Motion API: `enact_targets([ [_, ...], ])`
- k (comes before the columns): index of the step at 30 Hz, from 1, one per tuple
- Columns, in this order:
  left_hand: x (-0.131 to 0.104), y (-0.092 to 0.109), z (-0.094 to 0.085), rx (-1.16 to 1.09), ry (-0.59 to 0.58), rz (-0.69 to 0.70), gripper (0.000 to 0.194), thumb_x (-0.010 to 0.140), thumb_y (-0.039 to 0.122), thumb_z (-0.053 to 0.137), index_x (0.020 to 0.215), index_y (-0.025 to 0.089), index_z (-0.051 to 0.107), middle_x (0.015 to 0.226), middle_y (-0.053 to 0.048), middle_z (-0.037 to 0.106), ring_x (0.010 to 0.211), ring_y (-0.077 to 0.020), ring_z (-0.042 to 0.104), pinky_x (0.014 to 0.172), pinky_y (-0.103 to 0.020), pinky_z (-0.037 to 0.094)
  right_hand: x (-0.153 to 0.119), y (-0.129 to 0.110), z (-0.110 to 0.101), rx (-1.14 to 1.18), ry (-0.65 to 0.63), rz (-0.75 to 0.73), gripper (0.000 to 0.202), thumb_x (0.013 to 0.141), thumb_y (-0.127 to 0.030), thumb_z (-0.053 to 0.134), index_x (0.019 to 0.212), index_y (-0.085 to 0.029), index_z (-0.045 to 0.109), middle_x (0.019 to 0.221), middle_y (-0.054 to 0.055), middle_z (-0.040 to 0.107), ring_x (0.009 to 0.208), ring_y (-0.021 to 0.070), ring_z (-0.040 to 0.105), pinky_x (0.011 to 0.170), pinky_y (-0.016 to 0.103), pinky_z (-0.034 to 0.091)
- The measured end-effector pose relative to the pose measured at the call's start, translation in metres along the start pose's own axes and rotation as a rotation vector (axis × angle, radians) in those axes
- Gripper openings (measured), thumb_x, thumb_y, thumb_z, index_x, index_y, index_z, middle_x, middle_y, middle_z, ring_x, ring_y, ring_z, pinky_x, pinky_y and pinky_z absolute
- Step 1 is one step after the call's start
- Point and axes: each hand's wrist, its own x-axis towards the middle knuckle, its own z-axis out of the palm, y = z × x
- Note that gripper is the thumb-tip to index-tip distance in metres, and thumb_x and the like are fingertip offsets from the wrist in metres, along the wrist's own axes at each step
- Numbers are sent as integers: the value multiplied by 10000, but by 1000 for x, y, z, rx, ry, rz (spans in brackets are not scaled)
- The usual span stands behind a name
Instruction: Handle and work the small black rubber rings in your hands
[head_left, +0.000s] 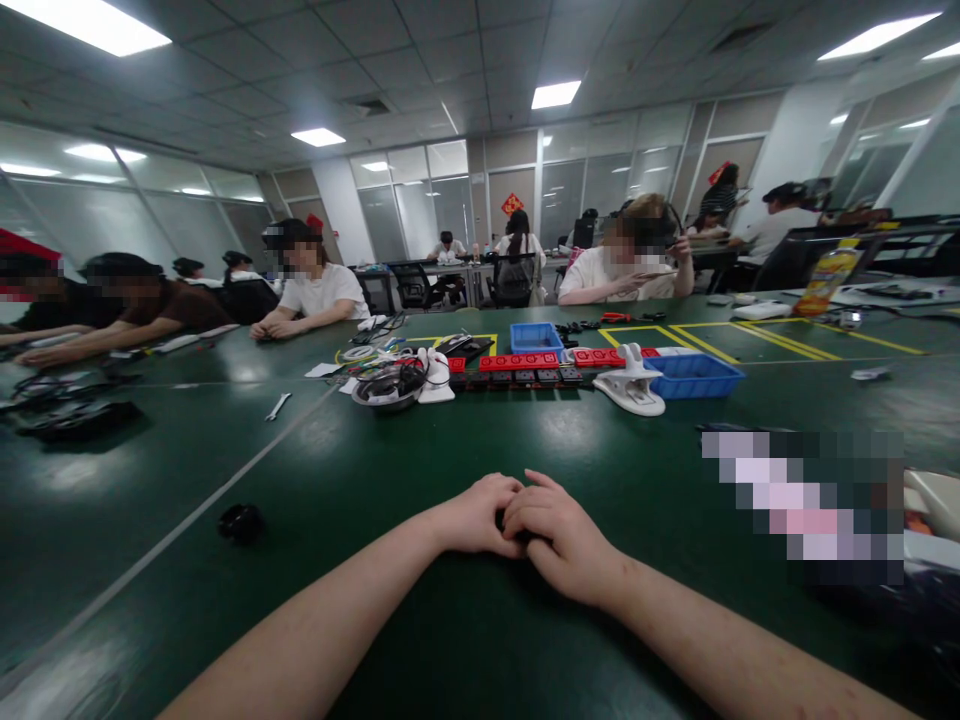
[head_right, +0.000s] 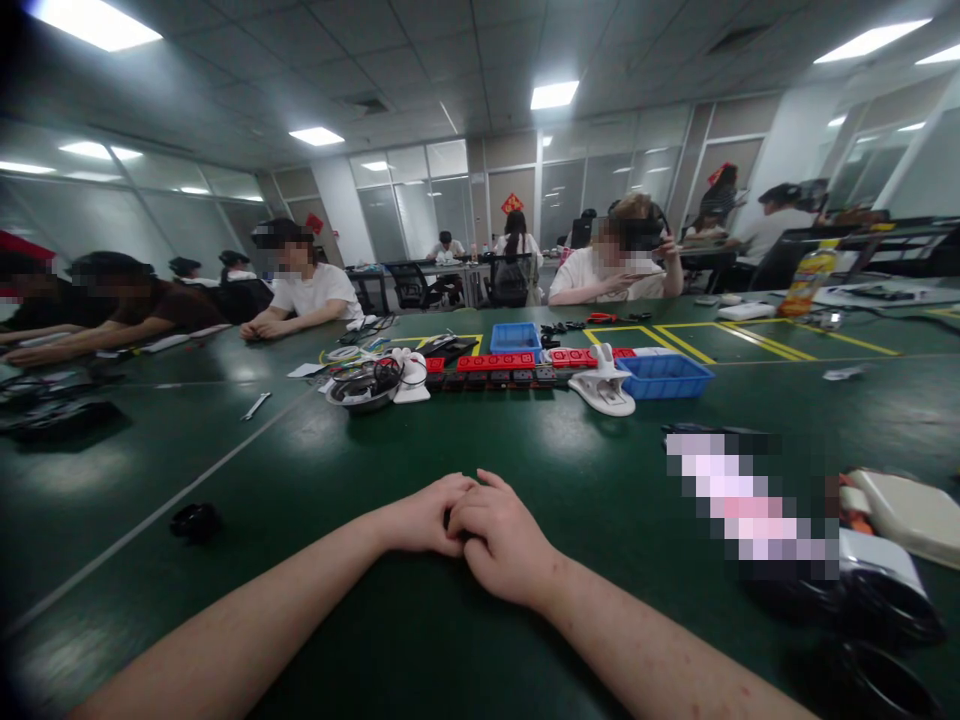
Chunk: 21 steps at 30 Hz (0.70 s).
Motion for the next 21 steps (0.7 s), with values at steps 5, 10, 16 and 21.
enact_targets([
  [5,0,3,-1,-1,2,-50,356,613,315,700,933,205,589,966,-15,535,922,-220,491,844,-339,380,0,-2,-5,-8,49,-38,299,587,-73,399,800,-212,556,835,-1,613,890,165,538,1022,445,158],
  [10,-2,9,-3,-21,80,-70,633,575,448,709,1116,217,474,1073,-44,514,964,-248,482,839,-368,389,6,-8,-17,-174,118,162,250,703,-268,535,936,-178,523,953,66,561,917,214,493,880,417,327],
  [16,0,15,6,168,173,-130,646,475,592,700,927,167,518,876,-40,544,824,-231,501,810,-393,395,10,-4,-12,-408,-43,400,261,744,-427,536,786,-170,518,807,48,553,769,204,509,713,345,363],
  [21,3,21,15,253,242,-192,435,567,546,670,765,183,534,783,-6,559,810,-206,526,908,-412,327,11,-1,-8,-500,-56,494,216,810,-364,447,752,-166,511,783,50,558,727,188,526,655,305,356],
])
